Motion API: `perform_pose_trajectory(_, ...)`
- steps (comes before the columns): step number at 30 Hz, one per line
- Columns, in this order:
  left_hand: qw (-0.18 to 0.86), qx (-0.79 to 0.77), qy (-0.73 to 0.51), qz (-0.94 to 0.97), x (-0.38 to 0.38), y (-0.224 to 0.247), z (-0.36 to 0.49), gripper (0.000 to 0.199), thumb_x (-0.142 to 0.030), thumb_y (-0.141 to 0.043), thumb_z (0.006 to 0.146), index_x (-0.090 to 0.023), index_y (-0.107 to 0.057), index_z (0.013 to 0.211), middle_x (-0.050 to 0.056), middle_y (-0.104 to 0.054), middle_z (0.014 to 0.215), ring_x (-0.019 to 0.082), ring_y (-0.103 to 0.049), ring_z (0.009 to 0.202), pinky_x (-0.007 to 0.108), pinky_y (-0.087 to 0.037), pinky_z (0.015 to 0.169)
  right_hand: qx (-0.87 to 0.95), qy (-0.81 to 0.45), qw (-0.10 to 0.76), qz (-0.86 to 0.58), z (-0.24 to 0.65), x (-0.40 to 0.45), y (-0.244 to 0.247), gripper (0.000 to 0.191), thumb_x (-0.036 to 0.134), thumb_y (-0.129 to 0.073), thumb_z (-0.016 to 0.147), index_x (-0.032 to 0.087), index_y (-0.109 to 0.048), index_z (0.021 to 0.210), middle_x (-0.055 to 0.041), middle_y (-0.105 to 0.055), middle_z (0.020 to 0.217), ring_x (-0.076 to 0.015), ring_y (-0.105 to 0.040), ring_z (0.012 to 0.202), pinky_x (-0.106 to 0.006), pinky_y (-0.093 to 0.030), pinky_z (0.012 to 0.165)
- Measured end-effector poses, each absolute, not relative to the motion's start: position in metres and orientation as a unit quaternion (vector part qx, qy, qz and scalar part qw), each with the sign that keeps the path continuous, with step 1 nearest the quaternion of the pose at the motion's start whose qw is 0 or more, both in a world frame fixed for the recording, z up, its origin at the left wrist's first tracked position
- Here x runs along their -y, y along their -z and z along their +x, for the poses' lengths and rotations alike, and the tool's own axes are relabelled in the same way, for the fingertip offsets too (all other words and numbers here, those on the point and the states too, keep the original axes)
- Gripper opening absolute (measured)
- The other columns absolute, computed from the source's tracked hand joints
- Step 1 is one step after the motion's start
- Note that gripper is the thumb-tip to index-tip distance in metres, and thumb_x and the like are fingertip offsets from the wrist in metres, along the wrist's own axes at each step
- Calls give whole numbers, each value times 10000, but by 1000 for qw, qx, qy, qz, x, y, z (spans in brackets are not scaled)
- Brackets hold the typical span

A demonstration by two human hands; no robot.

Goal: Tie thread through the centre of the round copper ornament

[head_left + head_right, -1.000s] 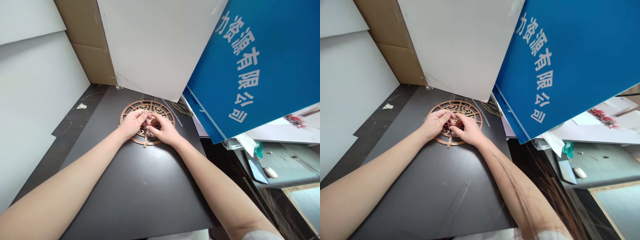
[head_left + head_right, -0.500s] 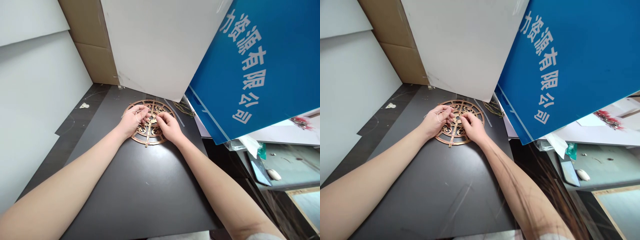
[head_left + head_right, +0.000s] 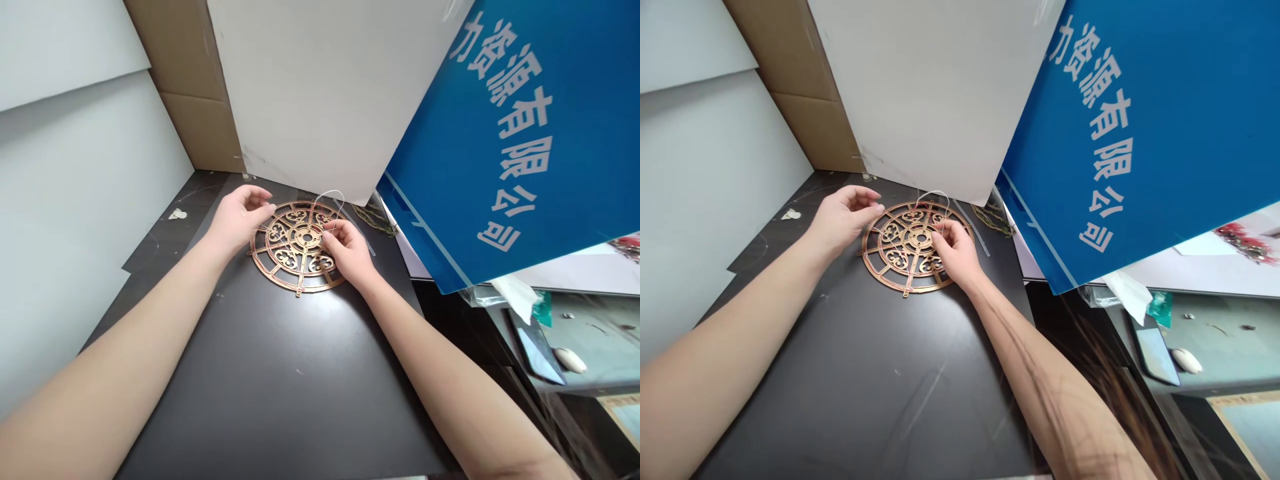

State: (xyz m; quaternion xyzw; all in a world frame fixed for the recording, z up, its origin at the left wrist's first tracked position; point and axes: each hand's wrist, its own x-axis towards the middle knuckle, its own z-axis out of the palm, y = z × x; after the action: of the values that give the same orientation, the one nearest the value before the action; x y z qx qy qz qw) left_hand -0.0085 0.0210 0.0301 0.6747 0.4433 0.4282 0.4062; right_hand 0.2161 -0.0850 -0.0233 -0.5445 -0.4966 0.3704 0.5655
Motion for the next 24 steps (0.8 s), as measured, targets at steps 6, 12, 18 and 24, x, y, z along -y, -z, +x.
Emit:
perform_pose_trajectory(6, 324, -552, -429, 637, -40, -19, -30, 793, -539, -883, 683, -160, -609, 1324, 75, -648, 1148, 48, -568, 885, 179, -444, 828, 500, -363, 562, -549, 216, 87, 22, 486, 533, -672, 872, 165, -559, 1168, 23, -553, 799, -40, -503, 732, -201, -423, 720)
perform_pose_trajectory(12, 318, -537, -413, 663, -46, -8, -34, 732, -514, -885, 670, -168, -657, 1273, 66, -647, 1187, 36, -558, 887, 169, -457, 850, 504, -358, 551, -560, 214, 88, 20, 490, 536, -668, 878, 163, -569, 1180, 14, -576, 828, -40, -505, 746, -201, -416, 722)
perform_pose_trajectory(18, 384, -464, -233, 764, -48, -7, -42, 583, -553, -836, 692, -150, -757, 1106, 73, -680, 1093, 67, -591, 899, 167, -454, 813, 501, -358, 552, -562, 213, 89, 19, 494, 538, -685, 872, 161, -586, 1175, 12, -577, 835, -36, -493, 749, -197, -414, 723)
perform_pose_trajectory(24, 293, -464, -217, 807, -49, -11, -47, 298, -293, -638, 818, -210, -783, 1064, 26, -644, 1196, 59, -587, 1008, 160, -441, 920, 499, -363, 548, -565, 213, 90, 17, 499, 547, -692, 864, 159, -594, 1162, 8, -574, 828, -40, -494, 747, -201, -412, 719)
